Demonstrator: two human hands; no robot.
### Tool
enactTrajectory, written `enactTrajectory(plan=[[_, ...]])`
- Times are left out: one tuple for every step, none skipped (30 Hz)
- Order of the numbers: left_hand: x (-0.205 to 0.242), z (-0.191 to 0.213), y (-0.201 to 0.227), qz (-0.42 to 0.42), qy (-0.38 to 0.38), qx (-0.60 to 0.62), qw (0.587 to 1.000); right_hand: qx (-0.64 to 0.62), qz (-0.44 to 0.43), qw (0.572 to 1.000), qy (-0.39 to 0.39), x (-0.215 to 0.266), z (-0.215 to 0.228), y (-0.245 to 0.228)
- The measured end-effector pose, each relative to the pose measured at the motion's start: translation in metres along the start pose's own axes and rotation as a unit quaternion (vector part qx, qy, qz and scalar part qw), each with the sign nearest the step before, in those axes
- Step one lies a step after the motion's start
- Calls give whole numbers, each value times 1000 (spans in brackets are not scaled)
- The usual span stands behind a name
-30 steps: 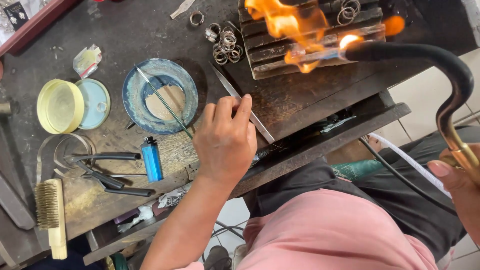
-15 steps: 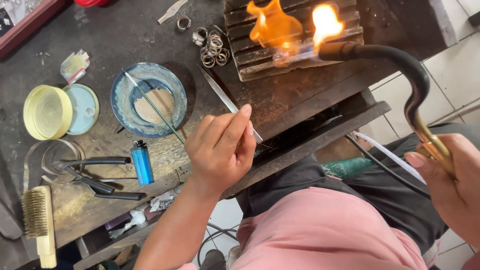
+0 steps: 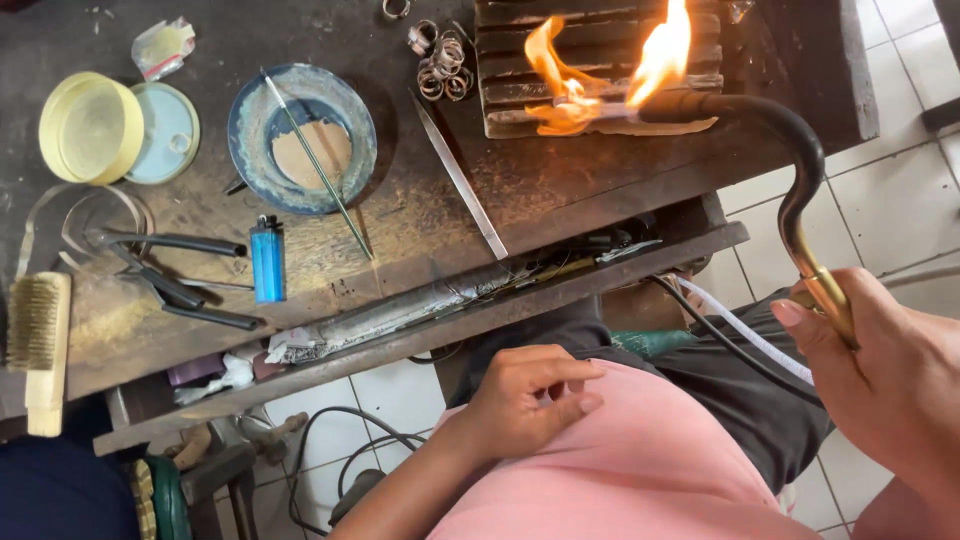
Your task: Soldering small metal rings on a heat-resistant block using a blowtorch and tweezers.
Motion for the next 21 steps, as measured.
enactTrajectory(plan=[[15,-3,-15,91,10,-22,996,9,15,1000,9,-1,3,-1],[30,-6,-29,181,20,-41,982,18,30,999,19,-2,5,-1],[45,-3,-34,183,27,-42,982,22,36,999,18,-4,6,0],[62,3,-43,273,60,-61,958,-4,47,999,17,-6,7,0],[80,8,-52,360,93,-78,925,-30,57,998,16,-8,8,1],[97,14,-53,360,99,-78,924,-27,62,998,15,-10,6,2],[116,24,-55,396,134,-148,896,-45,66,997,19,-12,5,4],[136,33,-55,429,167,-217,861,-63,68,995,23,-14,4,6],[157,31,-55,430,172,-217,859,-60,74,995,22,-13,7,3],[179,31,-55,473,91,-341,807,-65,75,995,20,-10,10,0],[201,30,-53,504,8,-455,734,-70,76,995,18,-8,13,-3],[215,26,-56,504,9,-456,734,-71,78,994,19,-7,12,-2],[235,20,-62,624,20,-363,692,-44,69,996,23,-7,11,-1],[253,16,-69,725,30,-262,636,-18,58,998,31,-8,12,-1],[247,18,-73,722,31,-264,639,-20,57,997,36,-8,16,-3],[246,17,-77,733,21,-235,638,-24,46,998,20,-7,17,-4],[245,16,-81,744,12,-206,636,-27,35,999,4,-7,17,-5],[223,18,-72,745,9,-205,635,-26,32,999,2,-7,17,-4],[202,21,-64,750,70,-160,638,-27,37,999,-2,-8,16,-5],[181,22,-56,752,130,-112,636,-25,42,999,-6,-10,17,-6],[221,21,-109,754,127,-109,635,-22,39,999,-7,-11,16,-6]])
Point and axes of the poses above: each hand's wrist, its own x-axis away from the middle knuckle, its own z-axis out of the back of the hand, y = z × x, the point moved 3 cm from there along -x, towards the middle knuckle, and after that the axes turned 11 degrees about -z, right-handed, at the moved point
